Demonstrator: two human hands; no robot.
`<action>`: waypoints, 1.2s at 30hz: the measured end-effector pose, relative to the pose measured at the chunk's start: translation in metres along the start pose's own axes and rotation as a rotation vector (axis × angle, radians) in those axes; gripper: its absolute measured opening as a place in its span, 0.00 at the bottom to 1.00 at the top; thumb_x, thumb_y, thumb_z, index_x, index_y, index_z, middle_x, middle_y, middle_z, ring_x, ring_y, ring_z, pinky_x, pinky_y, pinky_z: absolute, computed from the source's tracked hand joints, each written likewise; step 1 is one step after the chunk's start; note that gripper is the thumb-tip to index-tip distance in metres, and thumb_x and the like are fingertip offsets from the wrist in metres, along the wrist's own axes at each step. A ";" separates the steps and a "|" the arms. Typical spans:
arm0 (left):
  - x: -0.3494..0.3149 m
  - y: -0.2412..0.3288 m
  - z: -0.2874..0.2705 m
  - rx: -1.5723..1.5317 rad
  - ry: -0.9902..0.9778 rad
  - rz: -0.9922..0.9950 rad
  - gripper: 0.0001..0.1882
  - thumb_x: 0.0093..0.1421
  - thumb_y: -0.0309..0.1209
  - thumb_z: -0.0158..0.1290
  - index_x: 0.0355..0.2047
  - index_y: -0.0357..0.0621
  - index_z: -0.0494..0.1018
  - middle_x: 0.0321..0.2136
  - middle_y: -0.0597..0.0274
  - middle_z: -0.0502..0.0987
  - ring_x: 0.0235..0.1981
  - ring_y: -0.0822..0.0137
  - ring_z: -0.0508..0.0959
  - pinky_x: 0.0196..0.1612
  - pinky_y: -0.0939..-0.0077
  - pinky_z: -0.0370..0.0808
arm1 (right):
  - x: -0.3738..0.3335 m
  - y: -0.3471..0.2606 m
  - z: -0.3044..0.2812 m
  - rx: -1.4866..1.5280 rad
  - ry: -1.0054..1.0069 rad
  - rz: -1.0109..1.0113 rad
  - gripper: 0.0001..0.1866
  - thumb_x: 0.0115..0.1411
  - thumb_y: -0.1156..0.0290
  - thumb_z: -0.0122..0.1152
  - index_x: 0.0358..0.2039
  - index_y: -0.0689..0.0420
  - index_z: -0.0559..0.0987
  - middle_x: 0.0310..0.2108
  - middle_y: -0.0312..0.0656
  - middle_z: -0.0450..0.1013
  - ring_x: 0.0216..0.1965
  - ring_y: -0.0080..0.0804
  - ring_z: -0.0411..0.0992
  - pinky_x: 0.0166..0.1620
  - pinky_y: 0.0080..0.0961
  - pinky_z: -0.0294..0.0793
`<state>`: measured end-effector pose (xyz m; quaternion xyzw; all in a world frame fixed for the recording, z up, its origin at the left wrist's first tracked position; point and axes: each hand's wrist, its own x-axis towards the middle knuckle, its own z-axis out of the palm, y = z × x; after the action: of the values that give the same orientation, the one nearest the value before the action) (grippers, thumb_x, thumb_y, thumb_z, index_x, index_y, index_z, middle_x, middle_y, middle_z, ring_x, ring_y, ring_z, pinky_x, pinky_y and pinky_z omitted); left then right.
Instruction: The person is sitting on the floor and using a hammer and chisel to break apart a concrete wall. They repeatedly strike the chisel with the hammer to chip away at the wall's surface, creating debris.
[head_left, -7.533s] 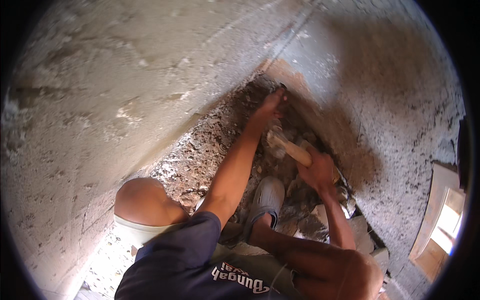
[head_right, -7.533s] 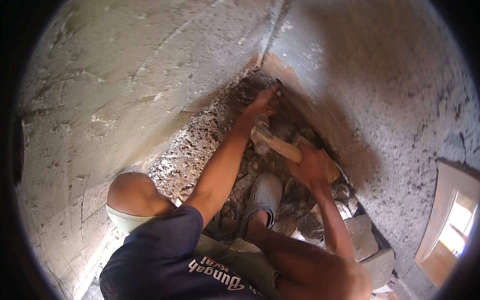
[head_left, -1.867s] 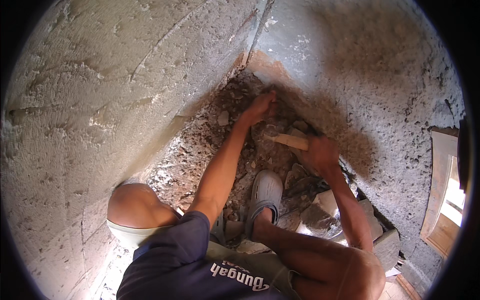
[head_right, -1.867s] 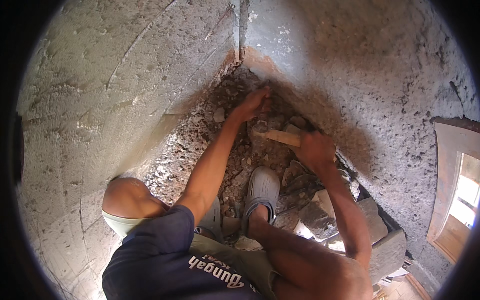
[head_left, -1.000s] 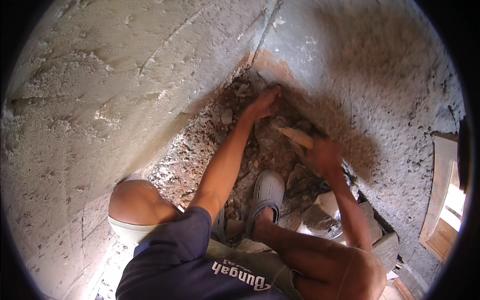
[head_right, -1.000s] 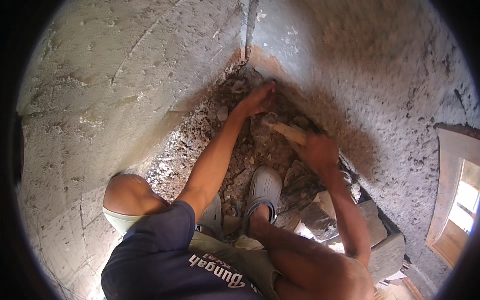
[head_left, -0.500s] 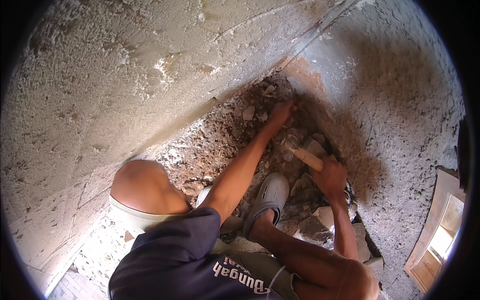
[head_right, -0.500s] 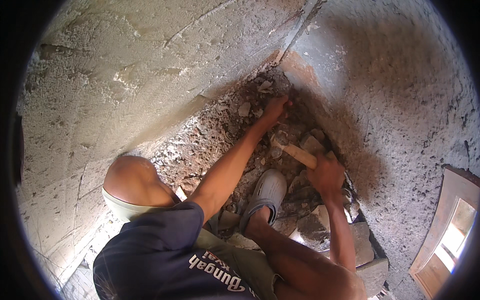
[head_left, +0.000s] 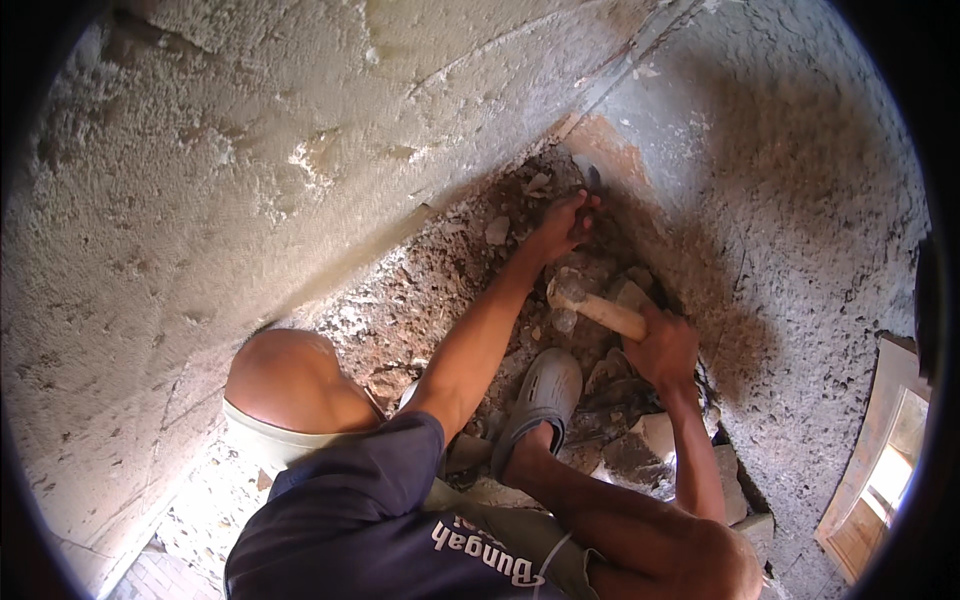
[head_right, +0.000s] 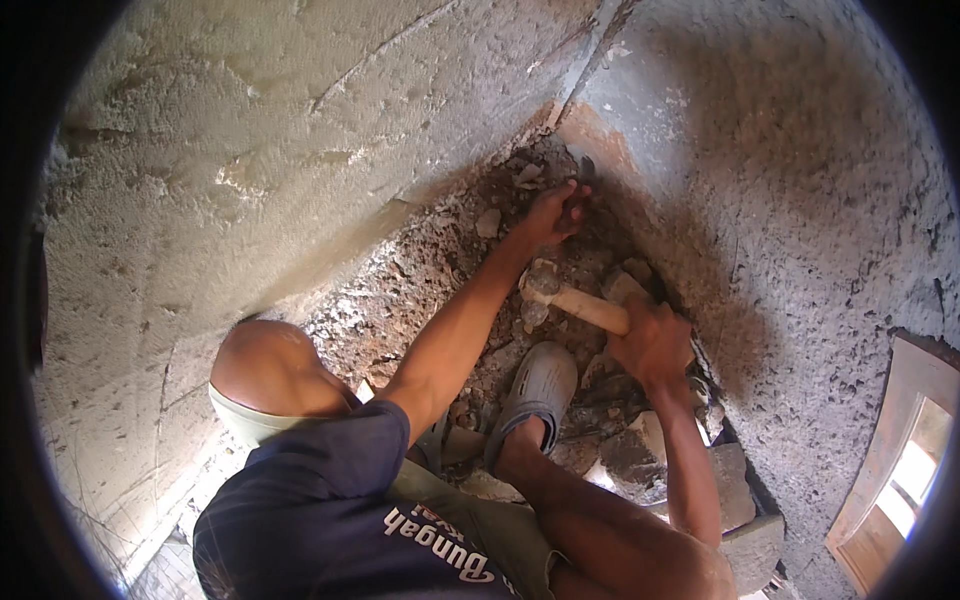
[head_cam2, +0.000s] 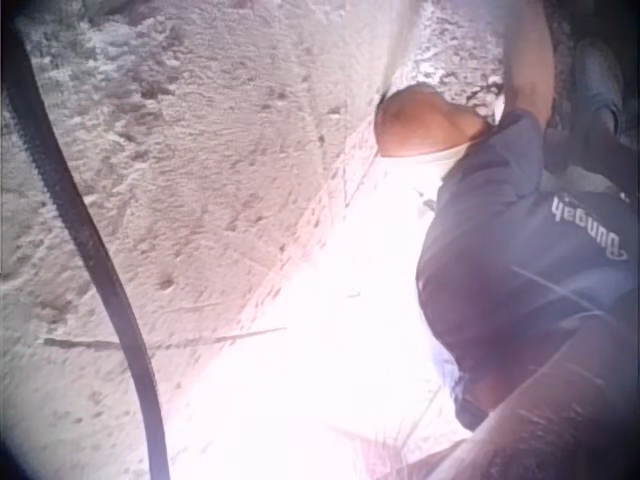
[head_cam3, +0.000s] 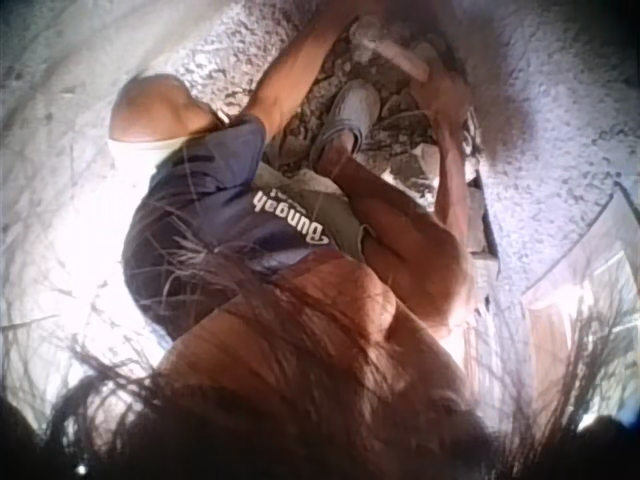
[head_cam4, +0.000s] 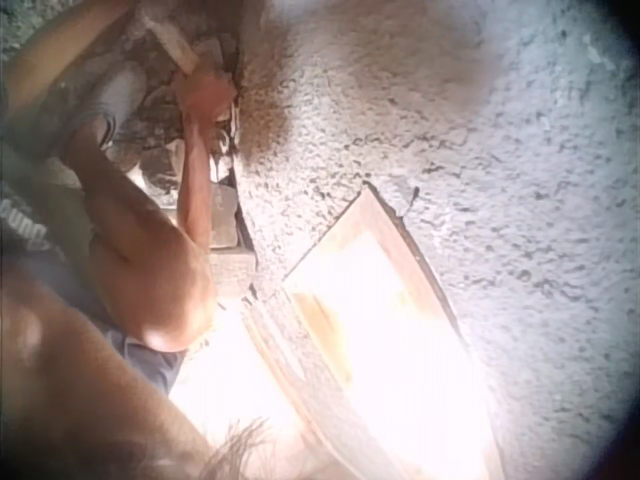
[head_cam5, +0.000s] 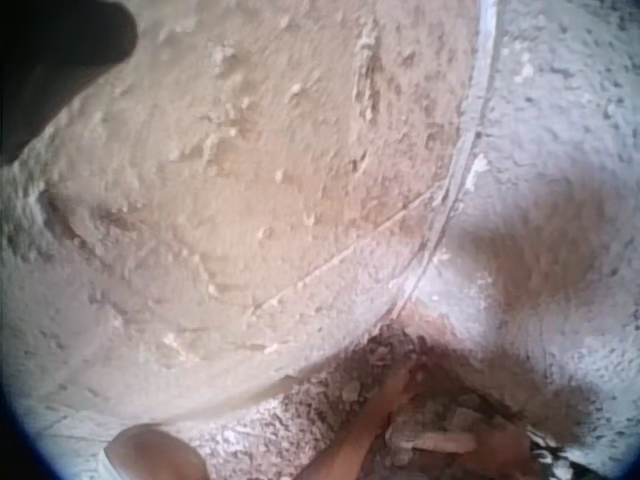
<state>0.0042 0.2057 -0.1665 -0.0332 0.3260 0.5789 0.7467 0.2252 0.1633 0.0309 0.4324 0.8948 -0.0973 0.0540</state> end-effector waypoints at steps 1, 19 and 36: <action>0.000 0.000 -0.001 -0.034 -0.060 0.061 0.18 0.73 0.47 0.44 0.45 0.46 0.74 0.19 0.70 0.68 0.16 0.74 0.65 0.19 0.77 0.61 | 0.000 -0.002 -0.002 -0.001 -0.010 -0.009 0.12 0.46 0.64 0.68 0.30 0.54 0.80 0.26 0.52 0.78 0.30 0.55 0.78 0.34 0.48 0.78; -0.020 0.025 -0.012 0.040 -0.240 -0.005 0.20 0.73 0.47 0.44 0.44 0.43 0.75 0.16 0.69 0.68 0.17 0.74 0.66 0.20 0.75 0.61 | 0.005 -0.025 -0.031 0.061 0.043 -0.204 0.14 0.42 0.67 0.68 0.33 0.52 0.79 0.26 0.42 0.78 0.28 0.45 0.79 0.31 0.42 0.77; -0.040 0.044 0.013 0.229 -0.047 -0.120 0.18 0.70 0.49 0.50 0.44 0.48 0.77 0.18 0.77 0.68 0.20 0.82 0.67 0.22 0.85 0.63 | 0.014 -0.036 -0.034 -0.015 -0.068 -0.011 0.14 0.48 0.64 0.69 0.36 0.52 0.82 0.25 0.47 0.78 0.29 0.52 0.79 0.32 0.45 0.78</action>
<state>-0.0338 0.1921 -0.1211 0.0467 0.3697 0.4926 0.7864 0.1875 0.1595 0.0660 0.4234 0.8955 -0.1056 0.0871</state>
